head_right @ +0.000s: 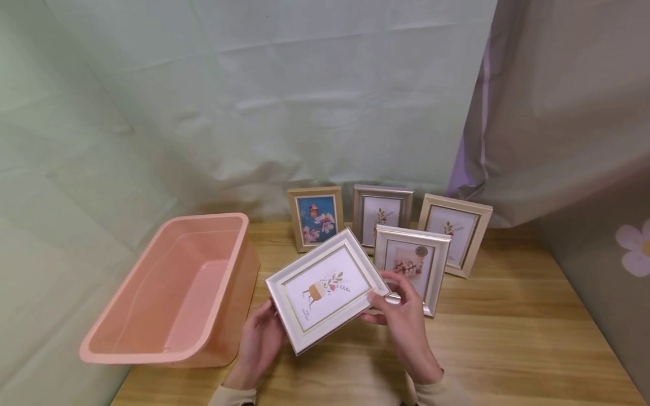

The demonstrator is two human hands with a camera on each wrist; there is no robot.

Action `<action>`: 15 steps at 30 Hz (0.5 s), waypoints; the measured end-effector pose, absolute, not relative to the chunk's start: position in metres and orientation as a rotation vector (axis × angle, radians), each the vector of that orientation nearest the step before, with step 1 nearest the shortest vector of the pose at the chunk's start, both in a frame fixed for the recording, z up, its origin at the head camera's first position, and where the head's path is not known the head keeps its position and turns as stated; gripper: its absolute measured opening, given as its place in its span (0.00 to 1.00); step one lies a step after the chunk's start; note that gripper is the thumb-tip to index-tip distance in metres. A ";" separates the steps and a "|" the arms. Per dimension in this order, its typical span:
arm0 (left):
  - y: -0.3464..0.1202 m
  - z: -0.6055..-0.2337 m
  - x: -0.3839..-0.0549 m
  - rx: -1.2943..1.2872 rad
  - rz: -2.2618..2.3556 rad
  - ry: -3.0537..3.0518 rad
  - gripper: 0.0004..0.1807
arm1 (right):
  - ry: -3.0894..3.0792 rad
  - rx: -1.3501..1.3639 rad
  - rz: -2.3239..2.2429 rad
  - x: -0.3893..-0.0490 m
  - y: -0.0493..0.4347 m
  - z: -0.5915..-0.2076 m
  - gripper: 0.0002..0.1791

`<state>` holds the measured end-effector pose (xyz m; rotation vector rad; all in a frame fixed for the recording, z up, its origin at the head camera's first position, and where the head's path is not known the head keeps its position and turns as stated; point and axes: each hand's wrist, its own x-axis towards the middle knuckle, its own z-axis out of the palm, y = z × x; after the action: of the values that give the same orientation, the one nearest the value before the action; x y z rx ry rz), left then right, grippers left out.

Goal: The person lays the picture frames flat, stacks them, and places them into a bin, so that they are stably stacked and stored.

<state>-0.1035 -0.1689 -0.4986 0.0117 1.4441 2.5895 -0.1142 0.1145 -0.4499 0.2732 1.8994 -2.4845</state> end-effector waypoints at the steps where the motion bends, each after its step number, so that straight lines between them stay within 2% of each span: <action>1: -0.170 -0.497 -0.102 0.025 2.602 1.453 0.22 | 1.900 0.282 -2.480 -0.114 0.114 -0.451 0.28; 8: -0.171 -0.495 -0.095 0.166 2.593 1.771 0.46 | 1.898 0.338 -2.462 -0.114 0.110 -0.459 0.28; 15: -0.172 -0.506 -0.082 0.250 2.090 2.443 0.78 | 1.865 0.363 -2.490 -0.111 0.105 -0.466 0.28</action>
<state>-0.0820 -0.1719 -0.5062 0.2503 2.4428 2.0899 -0.1105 0.1053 -0.4658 0.3631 1.8654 -2.4904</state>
